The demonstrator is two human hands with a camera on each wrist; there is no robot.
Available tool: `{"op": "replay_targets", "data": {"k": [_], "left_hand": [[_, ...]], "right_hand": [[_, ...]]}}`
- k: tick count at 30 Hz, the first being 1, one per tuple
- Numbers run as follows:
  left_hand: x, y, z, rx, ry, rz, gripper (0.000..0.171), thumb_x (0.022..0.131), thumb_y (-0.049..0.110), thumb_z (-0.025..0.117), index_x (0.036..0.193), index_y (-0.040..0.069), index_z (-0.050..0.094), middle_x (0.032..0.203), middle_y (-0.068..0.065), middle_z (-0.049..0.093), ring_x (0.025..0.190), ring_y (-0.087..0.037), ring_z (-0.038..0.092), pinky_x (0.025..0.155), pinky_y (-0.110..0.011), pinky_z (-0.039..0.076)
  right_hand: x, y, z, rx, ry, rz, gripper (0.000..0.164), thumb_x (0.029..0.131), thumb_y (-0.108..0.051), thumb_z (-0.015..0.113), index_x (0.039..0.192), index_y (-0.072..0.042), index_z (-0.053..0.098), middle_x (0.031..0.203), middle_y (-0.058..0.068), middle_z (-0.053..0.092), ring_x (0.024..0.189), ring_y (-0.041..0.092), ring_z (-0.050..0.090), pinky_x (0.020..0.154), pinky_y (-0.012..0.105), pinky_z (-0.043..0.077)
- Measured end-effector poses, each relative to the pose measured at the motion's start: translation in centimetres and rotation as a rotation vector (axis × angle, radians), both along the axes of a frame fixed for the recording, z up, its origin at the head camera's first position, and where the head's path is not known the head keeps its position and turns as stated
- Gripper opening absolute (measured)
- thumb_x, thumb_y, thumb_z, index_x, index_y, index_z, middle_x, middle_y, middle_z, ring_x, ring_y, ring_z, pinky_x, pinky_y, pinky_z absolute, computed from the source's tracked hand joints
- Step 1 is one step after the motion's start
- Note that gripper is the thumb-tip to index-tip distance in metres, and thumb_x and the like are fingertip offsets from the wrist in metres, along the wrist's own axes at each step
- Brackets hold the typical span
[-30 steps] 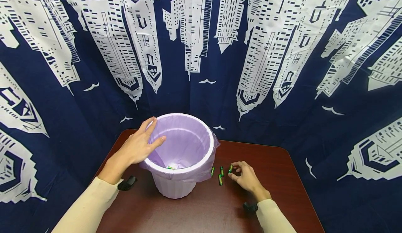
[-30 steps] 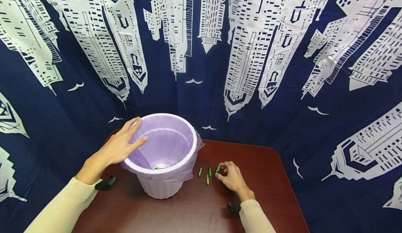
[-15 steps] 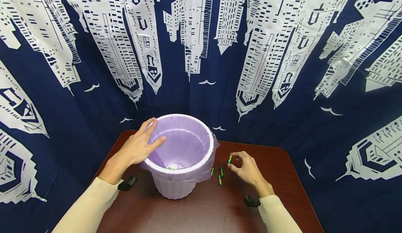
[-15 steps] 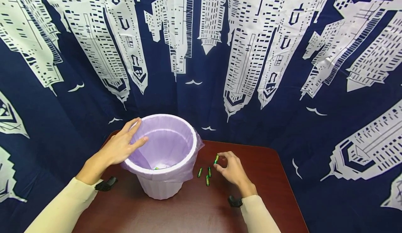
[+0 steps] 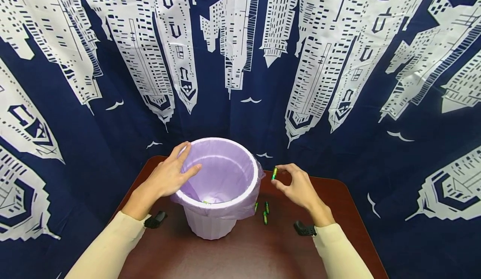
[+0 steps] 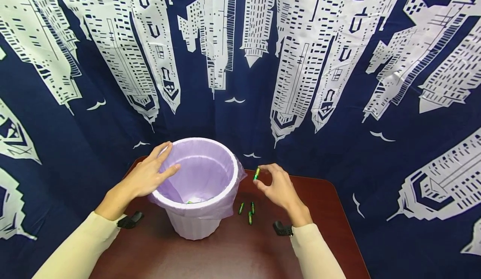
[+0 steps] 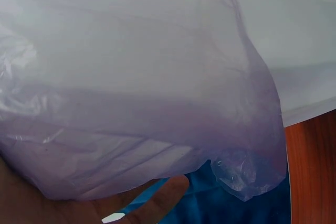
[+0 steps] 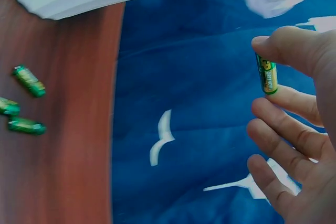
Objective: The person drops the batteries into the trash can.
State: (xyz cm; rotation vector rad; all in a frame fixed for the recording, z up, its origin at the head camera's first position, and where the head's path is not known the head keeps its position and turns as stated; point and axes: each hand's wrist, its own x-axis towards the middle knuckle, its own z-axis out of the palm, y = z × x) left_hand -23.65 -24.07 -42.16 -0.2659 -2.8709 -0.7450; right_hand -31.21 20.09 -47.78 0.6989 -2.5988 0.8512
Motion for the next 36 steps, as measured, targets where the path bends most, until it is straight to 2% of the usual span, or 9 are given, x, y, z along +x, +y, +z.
{"op": "replay_targets", "data": {"k": [8,19,29,36], "left_hand": [[0.0,0.0,0.0,-0.002,-0.023,0.003,0.099,0.115,0.071,0.054,0.186,0.008,0.025,0.196,-0.014,0.02,0.151,-0.064,0.061,0.126,-0.079,0.049],[0.0,0.1,0.0,-0.005,-0.005,0.0,0.097,0.116,0.069,0.055,0.185,0.007,0.027,0.195,-0.015,0.022,0.151,-0.064,0.061,0.125,-0.079,0.049],[-0.1,0.2,0.1,-0.007,0.01,-0.008,0.095,0.117,0.066,0.055,0.184,0.005,0.028,0.194,-0.016,0.023,0.151,-0.063,0.061,0.126,-0.078,0.049],[-0.1,0.1,0.0,-0.004,0.005,-0.006,0.096,0.116,0.067,0.055,0.184,0.005,0.028,0.194,-0.016,0.023,0.153,-0.063,0.06,0.127,-0.078,0.048]], "right_hand": [[-0.4,-1.3,4.6,-0.009,0.038,0.038,0.048,0.097,-0.019,0.095,0.139,-0.004,0.079,0.127,0.015,0.081,0.12,0.041,0.081,0.11,0.061,0.066],[-1.0,-4.4,9.7,-0.006,0.075,0.095,0.048,0.098,-0.022,0.095,0.14,-0.005,0.08,0.132,0.015,0.082,0.123,0.036,0.08,0.112,0.059,0.063],[-1.2,-8.0,13.1,0.002,0.083,0.132,0.048,0.1,-0.027,0.092,0.141,-0.005,0.08,0.137,0.015,0.081,0.126,0.035,0.078,0.113,0.057,0.063],[-1.4,-11.2,14.4,-0.009,0.059,0.19,0.048,0.101,-0.026,0.091,0.142,-0.004,0.08,0.138,0.015,0.081,0.125,0.035,0.078,0.114,0.056,0.063]]}}
